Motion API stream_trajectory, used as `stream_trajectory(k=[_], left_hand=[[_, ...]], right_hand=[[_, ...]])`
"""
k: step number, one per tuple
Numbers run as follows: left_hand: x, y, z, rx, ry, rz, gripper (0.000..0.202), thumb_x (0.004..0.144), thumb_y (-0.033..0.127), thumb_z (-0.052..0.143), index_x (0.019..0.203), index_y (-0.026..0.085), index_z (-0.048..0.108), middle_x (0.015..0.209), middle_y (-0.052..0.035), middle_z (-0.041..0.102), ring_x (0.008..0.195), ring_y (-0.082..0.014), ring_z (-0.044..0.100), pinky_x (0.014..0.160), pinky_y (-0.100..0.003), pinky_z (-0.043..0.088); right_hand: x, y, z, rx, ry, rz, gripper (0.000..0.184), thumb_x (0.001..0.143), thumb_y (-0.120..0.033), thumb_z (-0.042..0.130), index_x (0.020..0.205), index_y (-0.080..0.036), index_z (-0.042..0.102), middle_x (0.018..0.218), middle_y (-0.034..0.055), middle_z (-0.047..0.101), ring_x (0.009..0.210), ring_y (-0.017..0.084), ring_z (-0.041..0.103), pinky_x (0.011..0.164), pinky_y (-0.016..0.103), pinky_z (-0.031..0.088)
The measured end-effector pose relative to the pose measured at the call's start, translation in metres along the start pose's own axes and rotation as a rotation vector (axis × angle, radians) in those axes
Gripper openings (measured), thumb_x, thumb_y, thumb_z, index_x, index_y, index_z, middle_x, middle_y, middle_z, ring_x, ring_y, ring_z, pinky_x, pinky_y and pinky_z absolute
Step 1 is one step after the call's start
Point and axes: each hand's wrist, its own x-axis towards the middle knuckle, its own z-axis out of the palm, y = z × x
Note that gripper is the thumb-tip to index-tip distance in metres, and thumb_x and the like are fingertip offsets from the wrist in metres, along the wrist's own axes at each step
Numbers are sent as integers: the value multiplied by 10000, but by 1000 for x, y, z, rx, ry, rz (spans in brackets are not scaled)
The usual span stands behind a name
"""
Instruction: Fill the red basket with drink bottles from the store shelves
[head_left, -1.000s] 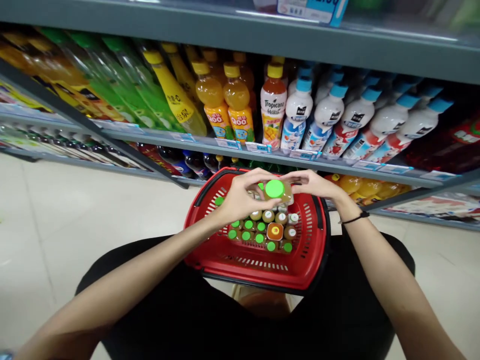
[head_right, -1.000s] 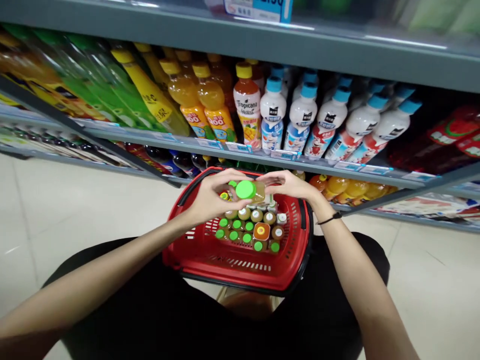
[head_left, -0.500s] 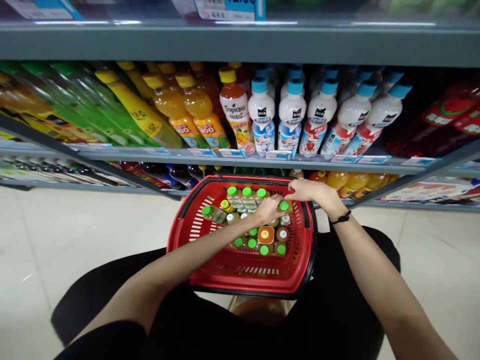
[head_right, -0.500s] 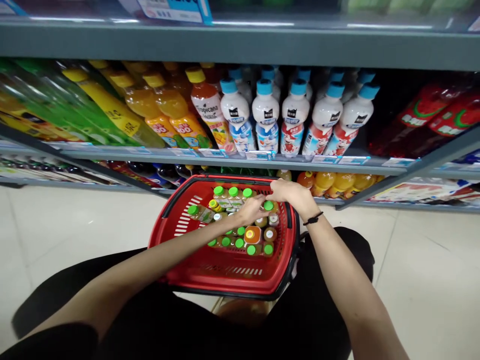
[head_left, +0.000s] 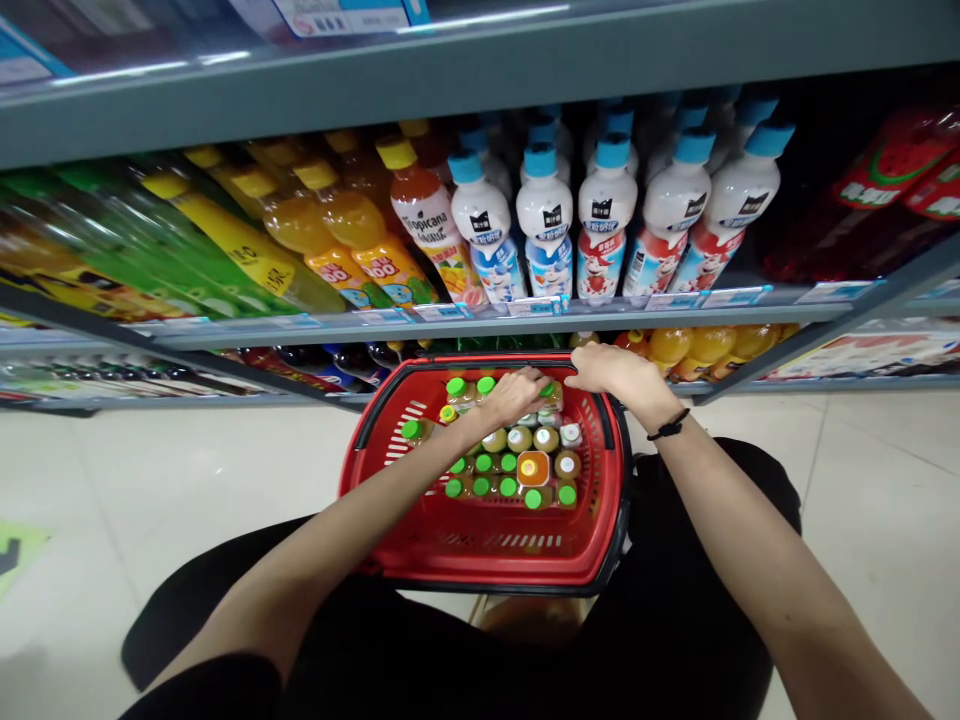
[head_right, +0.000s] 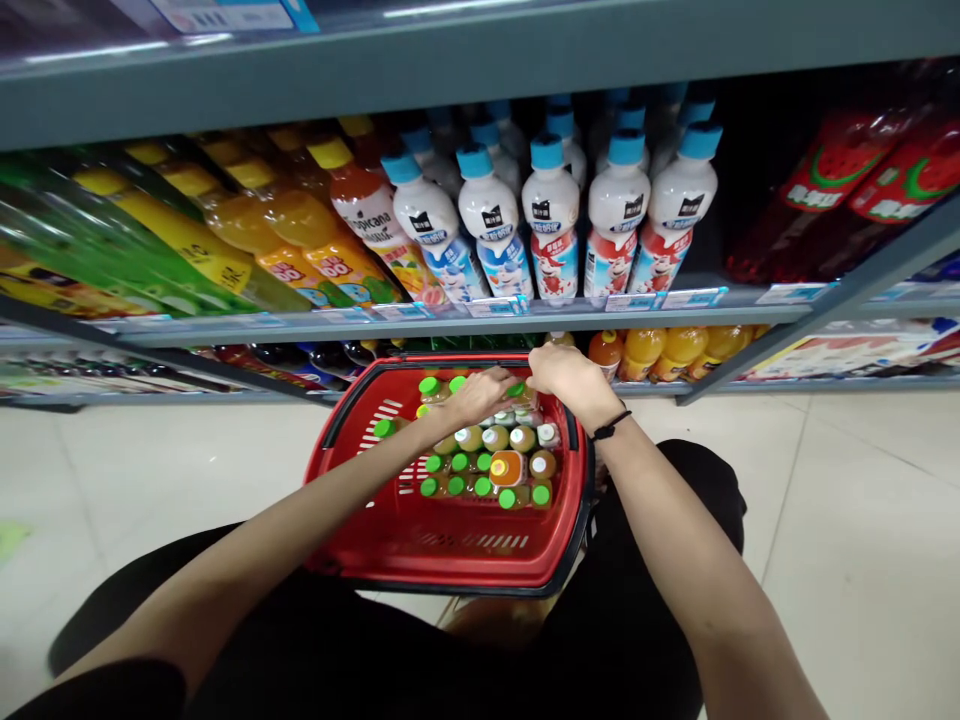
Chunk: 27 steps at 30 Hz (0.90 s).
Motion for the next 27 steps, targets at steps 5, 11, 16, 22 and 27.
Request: stream_trajectory(k=[5,11,16,22,27], left_hand=[[3,4,18,77,42,-22,357,1029,300,576,1350,154,625,1253,-170,661,1225,-313,571,983,-415,514],[3,16,35,136,112,-110,387,1047,175,467,1416,111,564,1380,-211,581,1313,-337,508,991,-438,518],[0,19,43,156,142,-127,407,1056,123,396,1435,111,546,1345,-199,599,1303,-326,514,960,-430,528],[4,26,42,152,161,-158,367,1085,223,420,1405,114,562,1310,-195,612,1303,-326,518,903,-406,532],[9,36,43,157,162,-233,285,1072,264,485,1278,114,612,1274,-206,619,1264,-334,541,883,-397,518]], right_hand=[[-4,-2,1,-41,-19,11,477,1011,-363,642,1373,-56,687,1352,274,715,1260,355,712,1014,382,561],[-6,-5,0,-61,-30,41,468,1017,-357,635,1386,-72,682,1381,266,702,1266,335,710,1010,353,556],[-6,-7,-2,-66,-46,49,470,1032,-371,615,1395,-80,684,1391,259,699,1259,341,715,1014,371,563],[-6,-7,-3,-67,-64,49,468,1035,-380,619,1387,-81,694,1391,261,699,1280,350,705,1031,385,563],[-6,-8,-4,-75,-72,58,507,1029,-418,642,1412,-88,678,1399,275,689,1285,349,704,1056,388,547]])
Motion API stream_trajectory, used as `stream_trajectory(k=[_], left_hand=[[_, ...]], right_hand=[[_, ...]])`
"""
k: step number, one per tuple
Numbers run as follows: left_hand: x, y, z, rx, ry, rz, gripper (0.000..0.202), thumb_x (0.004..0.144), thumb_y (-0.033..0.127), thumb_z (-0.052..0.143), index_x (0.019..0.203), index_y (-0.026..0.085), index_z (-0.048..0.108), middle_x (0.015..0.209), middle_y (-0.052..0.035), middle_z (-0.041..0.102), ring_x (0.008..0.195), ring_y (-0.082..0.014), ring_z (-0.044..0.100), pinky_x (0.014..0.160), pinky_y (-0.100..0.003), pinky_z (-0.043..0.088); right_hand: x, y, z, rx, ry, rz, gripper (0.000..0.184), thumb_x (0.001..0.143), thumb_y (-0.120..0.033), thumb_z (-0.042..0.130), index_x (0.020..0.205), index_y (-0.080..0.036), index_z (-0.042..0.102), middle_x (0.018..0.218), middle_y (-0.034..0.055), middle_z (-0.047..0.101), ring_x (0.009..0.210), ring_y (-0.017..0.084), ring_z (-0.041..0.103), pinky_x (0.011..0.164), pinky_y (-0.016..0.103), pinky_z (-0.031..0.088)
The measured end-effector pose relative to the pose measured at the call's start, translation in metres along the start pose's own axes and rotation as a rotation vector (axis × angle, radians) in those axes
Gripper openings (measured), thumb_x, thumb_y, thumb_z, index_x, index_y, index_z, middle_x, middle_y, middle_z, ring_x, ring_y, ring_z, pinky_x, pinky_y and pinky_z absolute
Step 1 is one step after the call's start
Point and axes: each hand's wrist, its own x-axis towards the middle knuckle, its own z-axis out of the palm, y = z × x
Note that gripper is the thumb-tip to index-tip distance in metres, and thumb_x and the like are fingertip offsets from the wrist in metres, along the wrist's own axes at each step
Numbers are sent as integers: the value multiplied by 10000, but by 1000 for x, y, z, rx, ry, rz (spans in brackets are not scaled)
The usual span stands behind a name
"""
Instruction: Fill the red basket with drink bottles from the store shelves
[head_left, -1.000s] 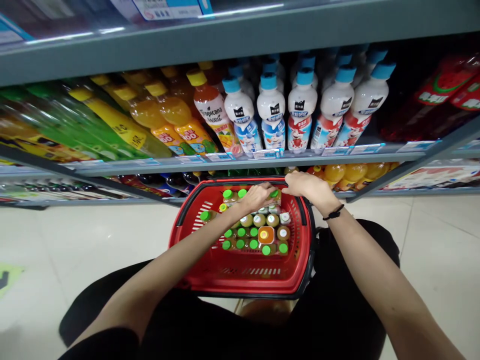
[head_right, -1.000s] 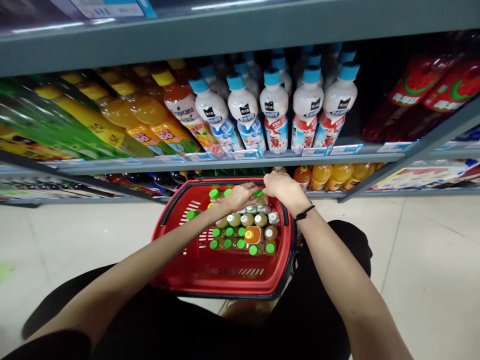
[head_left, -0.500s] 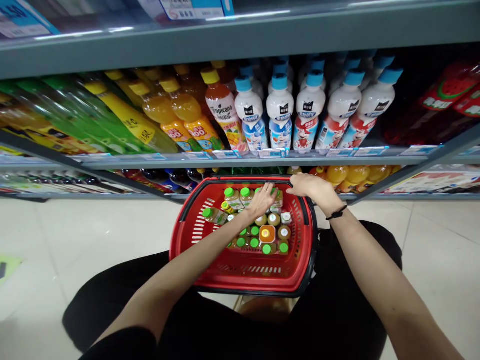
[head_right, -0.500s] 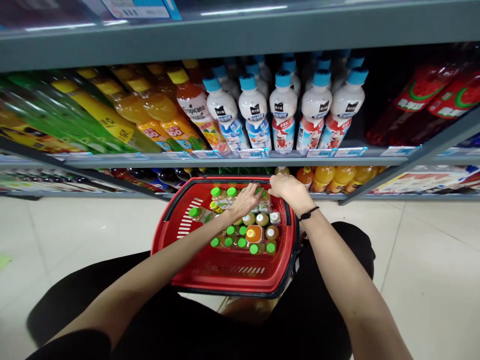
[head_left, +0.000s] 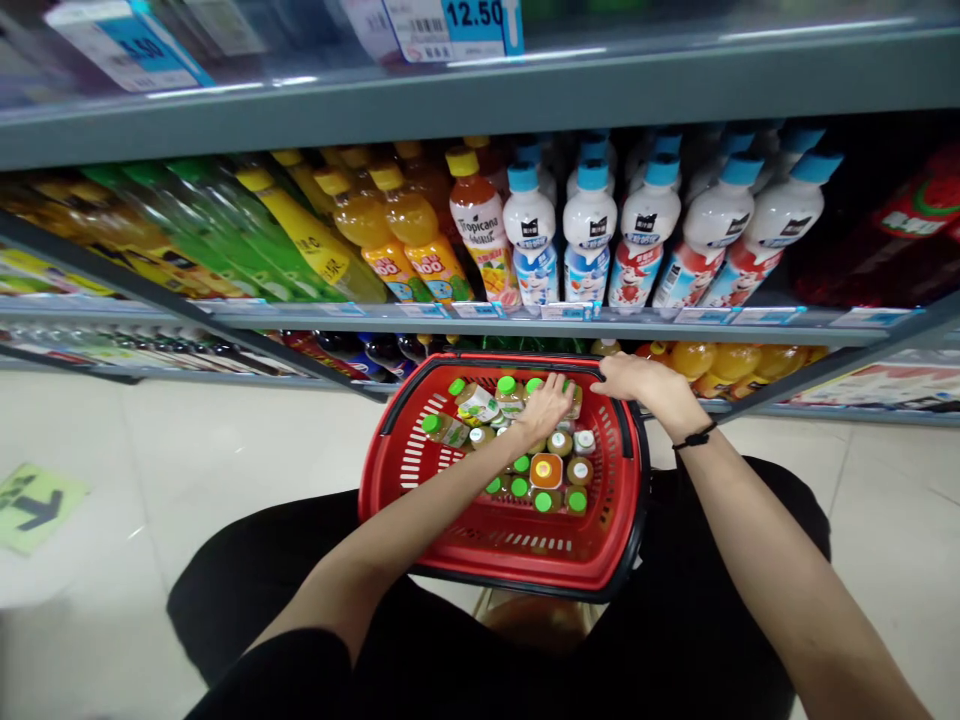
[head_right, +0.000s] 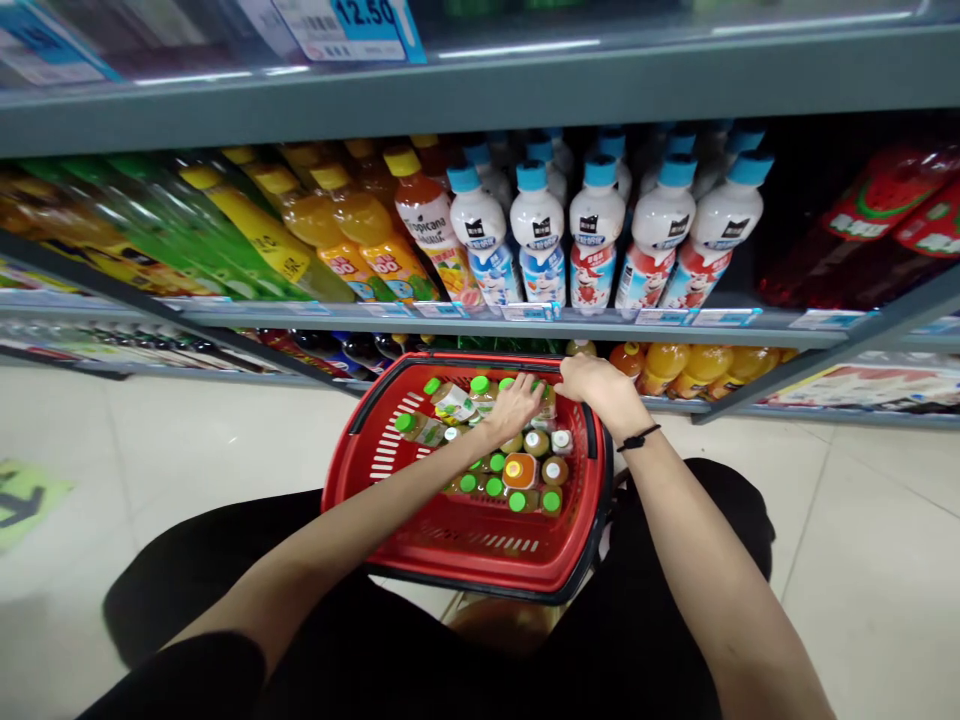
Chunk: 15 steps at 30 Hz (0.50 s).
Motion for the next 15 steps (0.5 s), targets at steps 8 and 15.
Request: stream_trajectory(k=[8,15], left_hand=[[4,7,-9,9,-12,-57,216,1055,221,500,1195,110,622,1230,-198,645,1193,-320,579,955,-418,473],[5,10,-14,-8,-8,-68,272,1059,299,511,1189,88,623,1226,-219,639,1204,-344,573,951,-437,471]], right_hand=[[1,0,0,-15,-18,-11,486,1053,-389,588,1414,-74,672,1427,275,672,1318,348,683,1054,397,546],[1,-1,-1,2,-21,-1,524,1040,-438,617,1413,-74,674,1423,282,672,1324,354,679,1057,390,550]])
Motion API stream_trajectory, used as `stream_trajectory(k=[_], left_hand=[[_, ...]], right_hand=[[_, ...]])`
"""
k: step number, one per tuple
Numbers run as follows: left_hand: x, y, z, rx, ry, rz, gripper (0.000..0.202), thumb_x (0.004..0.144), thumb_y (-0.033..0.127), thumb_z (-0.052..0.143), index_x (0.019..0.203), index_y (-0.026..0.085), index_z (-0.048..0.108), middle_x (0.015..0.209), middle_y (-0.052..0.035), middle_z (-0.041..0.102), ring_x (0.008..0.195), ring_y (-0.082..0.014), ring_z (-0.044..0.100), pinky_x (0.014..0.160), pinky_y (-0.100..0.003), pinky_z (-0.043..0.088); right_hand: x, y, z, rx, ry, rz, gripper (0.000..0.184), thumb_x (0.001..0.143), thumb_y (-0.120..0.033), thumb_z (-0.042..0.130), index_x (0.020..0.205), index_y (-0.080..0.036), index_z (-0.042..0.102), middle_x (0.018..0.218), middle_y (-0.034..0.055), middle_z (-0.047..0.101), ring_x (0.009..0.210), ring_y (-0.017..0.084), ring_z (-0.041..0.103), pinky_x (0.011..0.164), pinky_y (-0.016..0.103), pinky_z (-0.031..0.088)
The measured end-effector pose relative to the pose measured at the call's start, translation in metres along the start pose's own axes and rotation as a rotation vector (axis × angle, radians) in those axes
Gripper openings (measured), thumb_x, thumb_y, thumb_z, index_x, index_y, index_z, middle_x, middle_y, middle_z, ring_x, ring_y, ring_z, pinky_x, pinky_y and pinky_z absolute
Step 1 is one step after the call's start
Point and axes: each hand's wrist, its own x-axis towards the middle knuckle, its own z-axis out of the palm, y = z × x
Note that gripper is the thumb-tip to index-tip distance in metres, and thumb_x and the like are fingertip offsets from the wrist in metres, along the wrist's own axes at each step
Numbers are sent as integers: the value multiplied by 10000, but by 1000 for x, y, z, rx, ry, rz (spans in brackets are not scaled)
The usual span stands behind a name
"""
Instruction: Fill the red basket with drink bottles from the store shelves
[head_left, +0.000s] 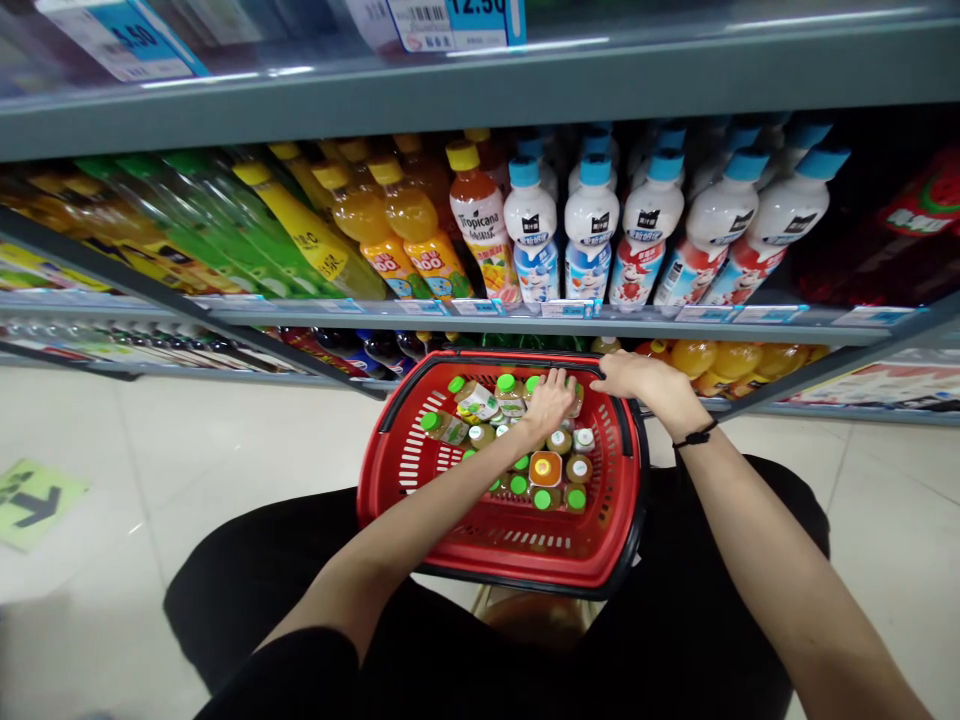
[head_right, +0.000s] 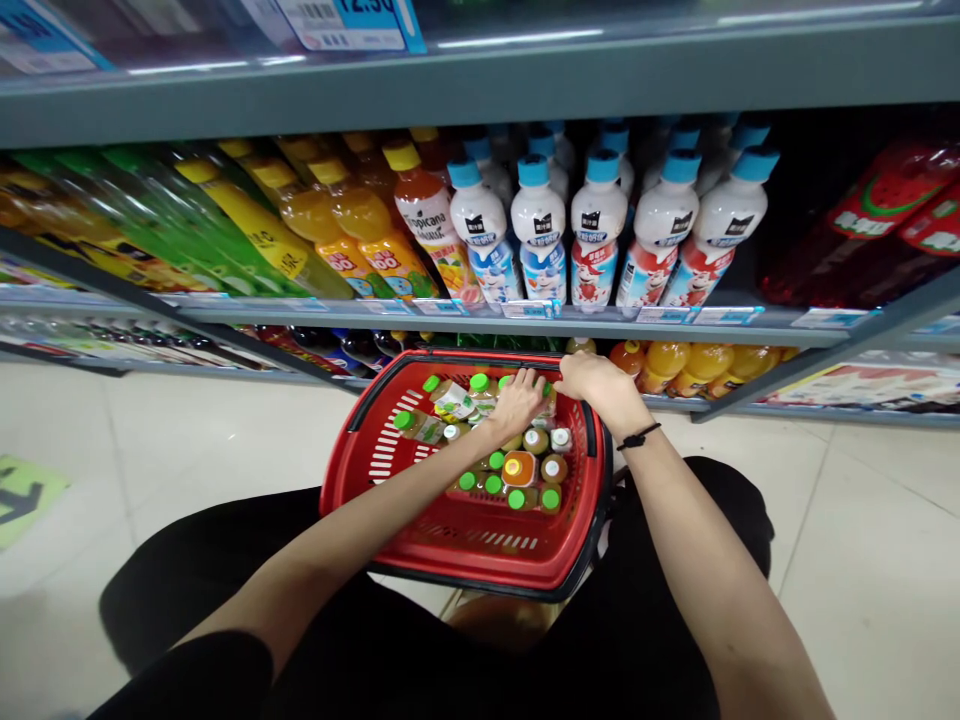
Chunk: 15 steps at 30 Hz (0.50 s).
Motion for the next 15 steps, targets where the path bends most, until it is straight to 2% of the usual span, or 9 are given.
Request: stream_trajectory(k=[4,8,11,15], left_hand=[[0,2,1,-19,16,15,307,1065,344,504,1208,93,608,1227,-222,638,1211,-354,563,943,-450,472],[2,7,7,-42,20,37,230,1048,321,536,1136,125,619,1170,-201,663,1184,-341,572,935,-442,475],[2,12,11,-61,30,26,228,1033,313,554,1121,110,613,1143,-198,666,1145,-338,591,911,-433,484],[-6,5,-2,-94,69,-3,321,1050,409,527,1158,113,588,1151,-183,665,1130,-328,600,868,-411,504]], right_hand=[[-1,0,-1,-3,-2,-13,511,1047,-402,608,1422,-59,660,1429,287,665,1331,363,673,1061,410,551],[-1,-1,-1,-8,-8,-13,514,1050,-398,605,1429,-54,651,1441,290,654,1336,363,668,1055,412,550],[-2,-1,-2,-9,-12,-6,531,1049,-415,607,1441,-59,641,1458,285,644,1336,357,668,1055,409,548],[-5,-1,-3,-8,-12,2,516,1049,-409,610,1434,-67,648,1456,276,649,1346,349,661,1065,399,538]])
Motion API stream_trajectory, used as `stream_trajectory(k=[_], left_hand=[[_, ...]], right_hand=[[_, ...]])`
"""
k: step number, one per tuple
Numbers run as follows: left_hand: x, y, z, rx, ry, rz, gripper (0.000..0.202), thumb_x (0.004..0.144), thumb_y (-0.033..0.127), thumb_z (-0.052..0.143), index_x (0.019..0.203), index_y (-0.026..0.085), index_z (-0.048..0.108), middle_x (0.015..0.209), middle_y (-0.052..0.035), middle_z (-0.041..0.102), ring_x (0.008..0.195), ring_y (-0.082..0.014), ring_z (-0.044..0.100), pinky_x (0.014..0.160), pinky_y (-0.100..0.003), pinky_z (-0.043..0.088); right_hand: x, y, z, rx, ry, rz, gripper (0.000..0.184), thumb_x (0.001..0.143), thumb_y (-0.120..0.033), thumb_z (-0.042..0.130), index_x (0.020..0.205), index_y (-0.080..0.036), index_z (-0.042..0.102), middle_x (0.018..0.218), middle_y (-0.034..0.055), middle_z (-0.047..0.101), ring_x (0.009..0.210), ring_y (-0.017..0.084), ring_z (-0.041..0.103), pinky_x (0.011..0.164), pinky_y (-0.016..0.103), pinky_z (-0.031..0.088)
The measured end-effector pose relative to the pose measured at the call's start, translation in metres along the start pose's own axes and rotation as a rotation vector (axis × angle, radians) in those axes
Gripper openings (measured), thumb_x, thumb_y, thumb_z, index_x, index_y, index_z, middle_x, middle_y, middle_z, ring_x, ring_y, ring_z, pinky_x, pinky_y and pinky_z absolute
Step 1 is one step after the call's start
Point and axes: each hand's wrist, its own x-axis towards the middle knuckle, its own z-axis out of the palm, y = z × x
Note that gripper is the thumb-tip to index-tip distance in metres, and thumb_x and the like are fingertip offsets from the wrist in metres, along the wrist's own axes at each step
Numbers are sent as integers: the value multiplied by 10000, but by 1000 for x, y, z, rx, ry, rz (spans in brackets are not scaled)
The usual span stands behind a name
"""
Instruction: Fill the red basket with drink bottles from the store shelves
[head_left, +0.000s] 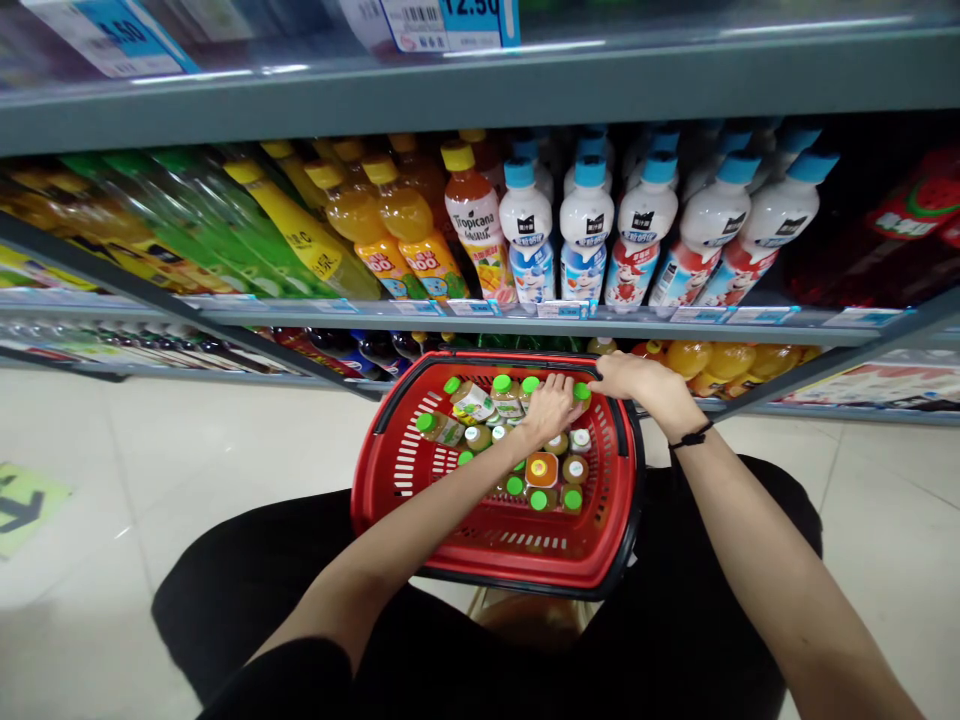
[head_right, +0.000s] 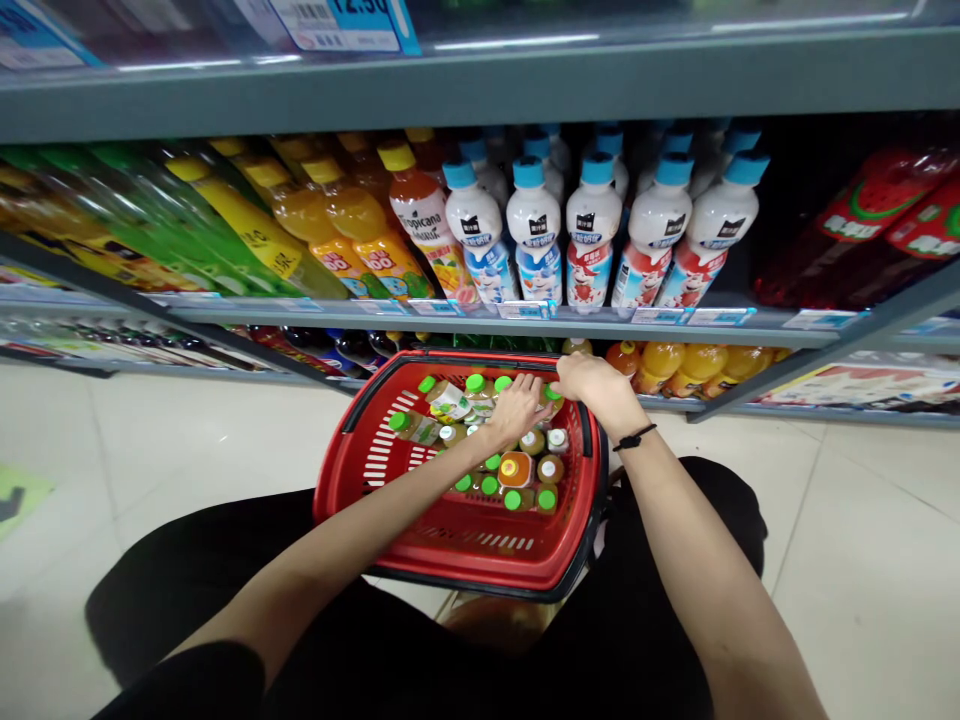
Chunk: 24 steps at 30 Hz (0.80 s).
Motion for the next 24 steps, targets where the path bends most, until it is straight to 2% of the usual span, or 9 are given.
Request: stream_trajectory(k=[4,7,11,16,21,24], left_hand=[[-11,-19,-29,-15,41,-21,299,1103,349,363,1173,147,571,1159,-151,667,1154,-289,593,912,-388,510],[-21,-26,-36,-15,13,8,251,1083,300,401,1165,148,584,1161,-145,669,1158,-288,591,905,-387,523],[-38,-18,-19,-22,-72,87,190,1029,298,529,1115,153,617,1126,-139,684,1147,-300,602,862,-393,545],[-53,-13,3,-24,-125,144,257,1010,231,520,1225,119,605,1217,-172,662,1203,-309,588,891,-398,548],[-49,-3,32,-9,-198,324,510,882,184,703,1373,134,576,1449,-190,588,1368,-330,510,1132,-457,441],[-39,13,50,5,-220,376,428,918,94,616,1344,134,621,1391,-217,630,1348,-342,539,1132,-503,417]], right_hand=[[-1,0,-1,8,3,6,510,1052,-414,601,1430,-76,656,1448,272,657,1328,340,676,1056,384,540],[1,-2,1,7,14,7,515,1036,-423,627,1418,-79,667,1436,273,665,1317,337,683,1060,372,534],[3,-5,4,0,21,1,567,1002,-472,674,1419,-88,670,1412,282,678,1281,341,705,1050,380,540],[2,-3,8,-14,3,-13,513,1038,-423,620,1416,-78,668,1432,279,666,1294,340,699,1026,387,554],[2,-4,9,-23,20,-7,495,1041,-385,611,1414,-65,666,1436,289,660,1330,340,676,1053,389,537],[2,-7,9,-19,28,-8,519,1027,-430,633,1415,-87,671,1419,275,677,1294,330,699,1039,373,546]])
